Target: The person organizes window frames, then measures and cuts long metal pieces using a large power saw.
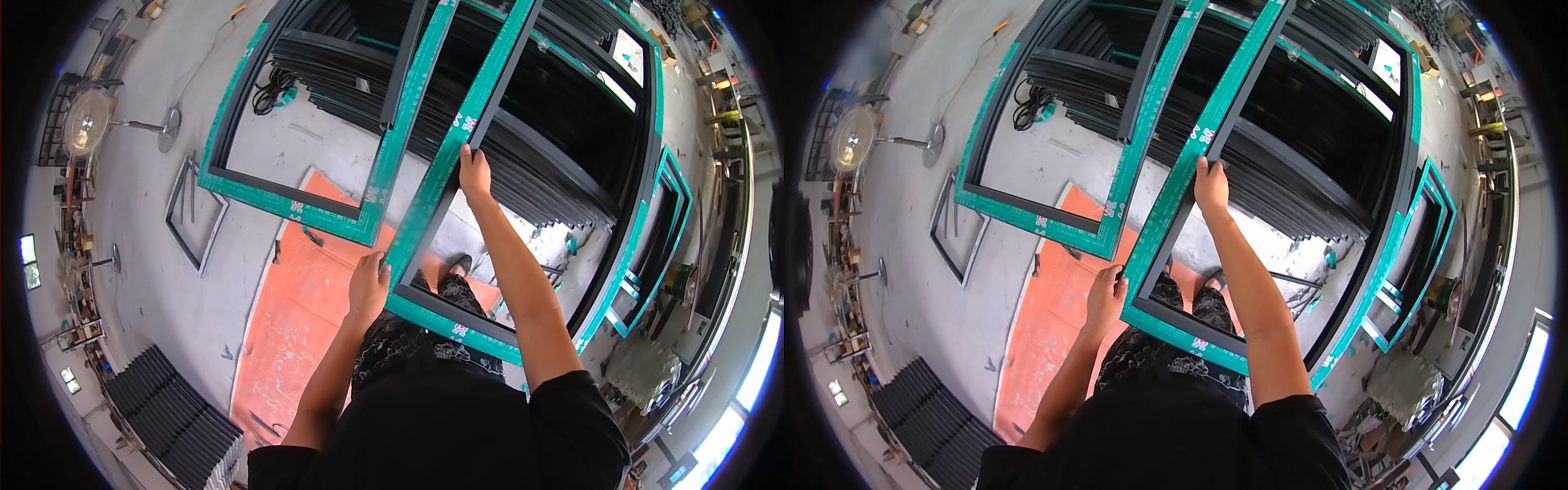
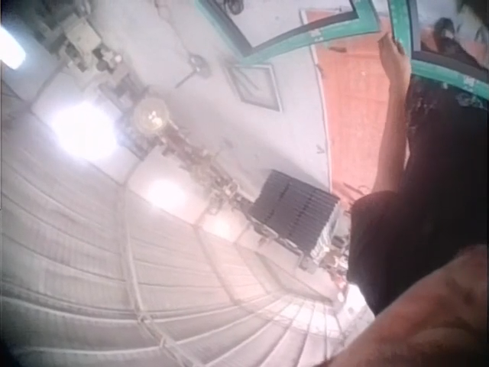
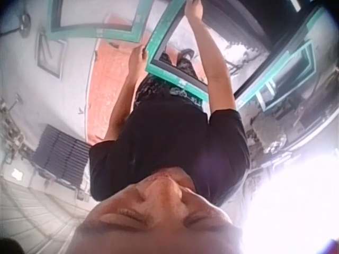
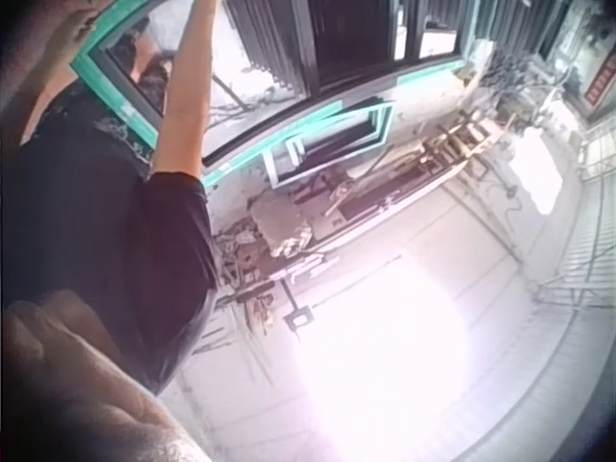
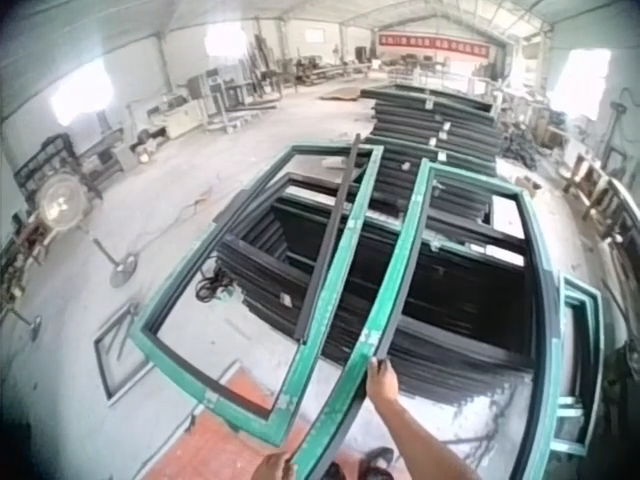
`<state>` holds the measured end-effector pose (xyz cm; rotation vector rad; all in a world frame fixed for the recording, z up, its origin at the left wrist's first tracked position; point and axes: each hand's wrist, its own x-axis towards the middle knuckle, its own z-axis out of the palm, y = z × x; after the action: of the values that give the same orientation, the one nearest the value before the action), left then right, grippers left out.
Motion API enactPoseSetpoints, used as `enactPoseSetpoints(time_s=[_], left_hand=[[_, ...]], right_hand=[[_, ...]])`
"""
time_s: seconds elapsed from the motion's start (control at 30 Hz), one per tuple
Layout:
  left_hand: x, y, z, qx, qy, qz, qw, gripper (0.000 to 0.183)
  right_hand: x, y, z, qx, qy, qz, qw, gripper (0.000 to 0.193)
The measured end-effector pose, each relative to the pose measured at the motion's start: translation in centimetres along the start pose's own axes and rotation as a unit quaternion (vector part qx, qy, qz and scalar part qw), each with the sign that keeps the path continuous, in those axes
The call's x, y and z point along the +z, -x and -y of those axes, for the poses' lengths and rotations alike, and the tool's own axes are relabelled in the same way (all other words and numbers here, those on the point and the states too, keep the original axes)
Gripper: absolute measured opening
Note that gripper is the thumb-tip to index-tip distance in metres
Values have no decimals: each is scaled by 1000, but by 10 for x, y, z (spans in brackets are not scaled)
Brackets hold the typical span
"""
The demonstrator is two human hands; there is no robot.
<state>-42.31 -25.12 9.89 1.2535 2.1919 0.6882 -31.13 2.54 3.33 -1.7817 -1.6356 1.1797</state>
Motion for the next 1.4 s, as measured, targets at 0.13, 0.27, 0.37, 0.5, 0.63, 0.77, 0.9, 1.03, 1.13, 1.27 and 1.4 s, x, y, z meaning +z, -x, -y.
enactPoseSetpoints(time_s=[0.13, 0.27, 0.37, 0.5, 0.63, 0.77, 0.9, 1.03, 1.13, 1.27, 1.4], left_hand=[[5, -6, -2, -9, 21, 15, 1000, 26], [4, -10, -1, -7, 58, 33, 998, 27], [1, -12, -2, -9, 51, 50, 997, 27], [0, -12, -1, 2, 38, 37, 999, 26], [0, -11, 0, -3, 37, 29, 999, 27], [5, -11, -1, 16, 31, 27, 999, 30], [12, -10, 15, 72, 4, 17, 997, 27], [-9, -15, 12, 29, 85, -40, 995, 21], [-30, -40, -6, 38, 74, -66, 994, 21], [-27, -87, -8, 92, 64, -138, 984, 22], [-14, -133, 4, 128, -99, -171, 972, 28]], right_hand=[[0, -1, 1, 9, 8, 3, 1000, 54], [2, 3, 2, 22, 14, -6, 1000, 55], [3, 5, 4, 23, 15, -11, 1000, 55], [6, 4, 2, 21, 10, -15, 1000, 55], [7, 0, 4, 23, -13, -18, 999, 55], [5, 7, 7, 46, -114, -127, 984, 49], [-15, 11, -8, 74, -95, -189, 975, 46], [-89, 37, -34, 72, -85, -137, 984, 41], [-165, 83, -71, 52, -22, -166, 984, 41], [-244, 168, -108, 86, 216, -283, 930, 28], [-272, 220, -150, 138, 294, -321, 890, 33]])
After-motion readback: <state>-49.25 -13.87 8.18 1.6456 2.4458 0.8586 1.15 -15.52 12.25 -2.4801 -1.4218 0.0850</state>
